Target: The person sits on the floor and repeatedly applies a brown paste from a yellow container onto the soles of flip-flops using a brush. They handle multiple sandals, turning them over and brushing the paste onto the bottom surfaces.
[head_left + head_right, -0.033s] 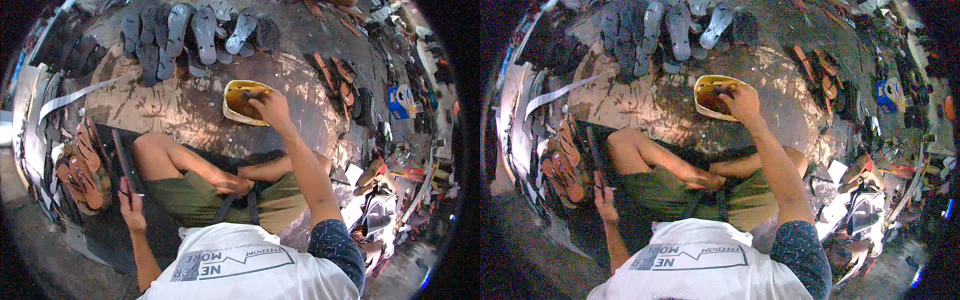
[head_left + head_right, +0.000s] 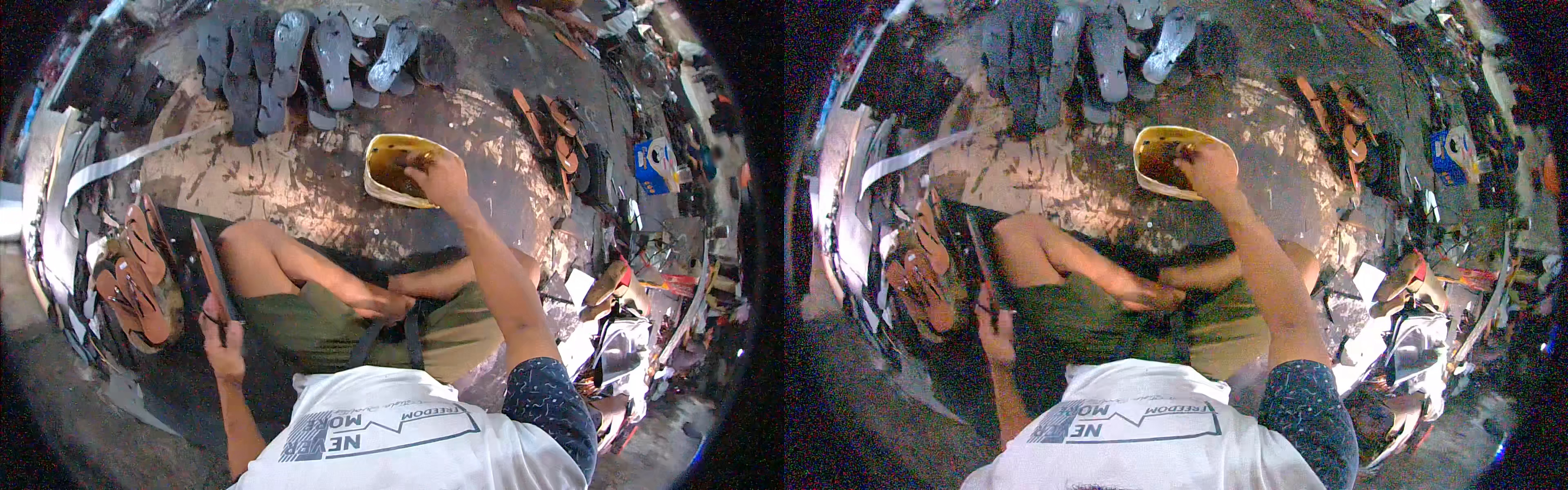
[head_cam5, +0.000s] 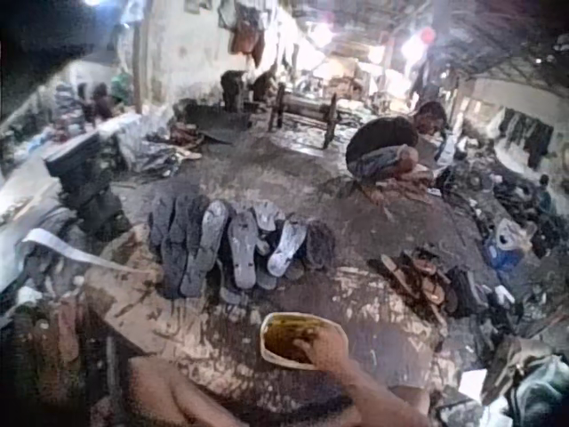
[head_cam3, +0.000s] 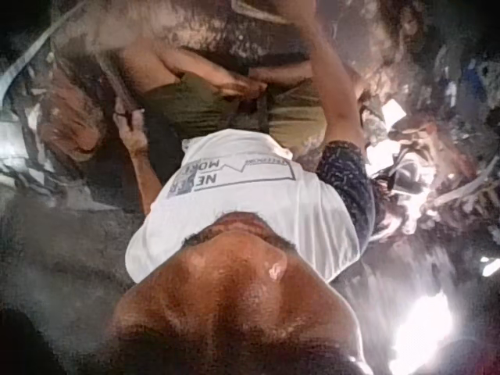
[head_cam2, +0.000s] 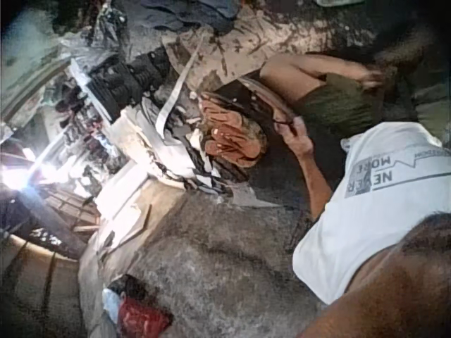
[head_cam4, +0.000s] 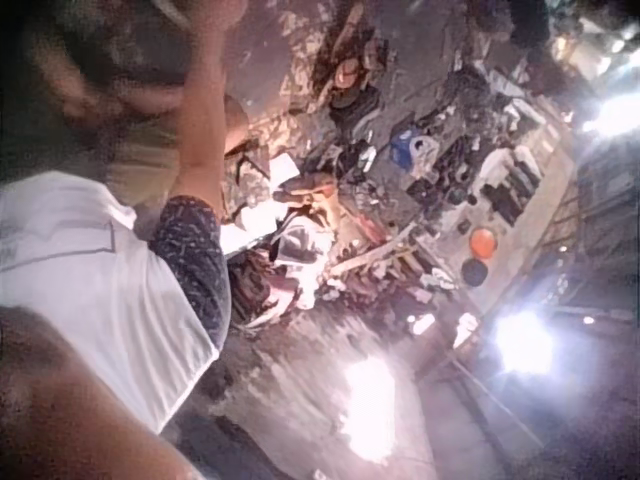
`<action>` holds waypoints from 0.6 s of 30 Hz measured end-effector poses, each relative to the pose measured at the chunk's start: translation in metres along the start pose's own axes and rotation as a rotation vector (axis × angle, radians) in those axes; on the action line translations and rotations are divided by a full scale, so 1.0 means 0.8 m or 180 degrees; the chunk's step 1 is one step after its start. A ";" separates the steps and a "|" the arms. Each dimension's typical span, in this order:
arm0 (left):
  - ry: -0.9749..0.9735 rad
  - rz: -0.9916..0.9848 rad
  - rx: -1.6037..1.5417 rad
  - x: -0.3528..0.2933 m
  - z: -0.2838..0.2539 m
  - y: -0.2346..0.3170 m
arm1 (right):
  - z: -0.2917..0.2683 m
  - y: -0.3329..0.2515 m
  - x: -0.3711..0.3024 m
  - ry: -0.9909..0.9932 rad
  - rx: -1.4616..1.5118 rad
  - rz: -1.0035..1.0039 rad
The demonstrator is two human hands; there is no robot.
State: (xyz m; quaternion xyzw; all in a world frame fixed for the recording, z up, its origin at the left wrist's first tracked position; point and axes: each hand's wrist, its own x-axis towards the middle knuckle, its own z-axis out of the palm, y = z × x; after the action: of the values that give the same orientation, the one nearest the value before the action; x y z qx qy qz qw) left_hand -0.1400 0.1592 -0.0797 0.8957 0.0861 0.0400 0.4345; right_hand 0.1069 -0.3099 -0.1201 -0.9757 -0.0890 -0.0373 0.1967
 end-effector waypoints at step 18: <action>0.0177 -0.0771 -0.1495 0.154 0.018 0.075 | -0.262 0.033 -0.114 0.2703 0.3166 0.1378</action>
State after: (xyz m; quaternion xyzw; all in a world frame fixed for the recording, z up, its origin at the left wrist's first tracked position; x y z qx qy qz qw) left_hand -0.0094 0.1349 -0.0422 0.7520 0.1929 0.0312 0.6296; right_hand 0.0147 -0.4301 0.0533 -0.6661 0.1861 -0.3309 0.6420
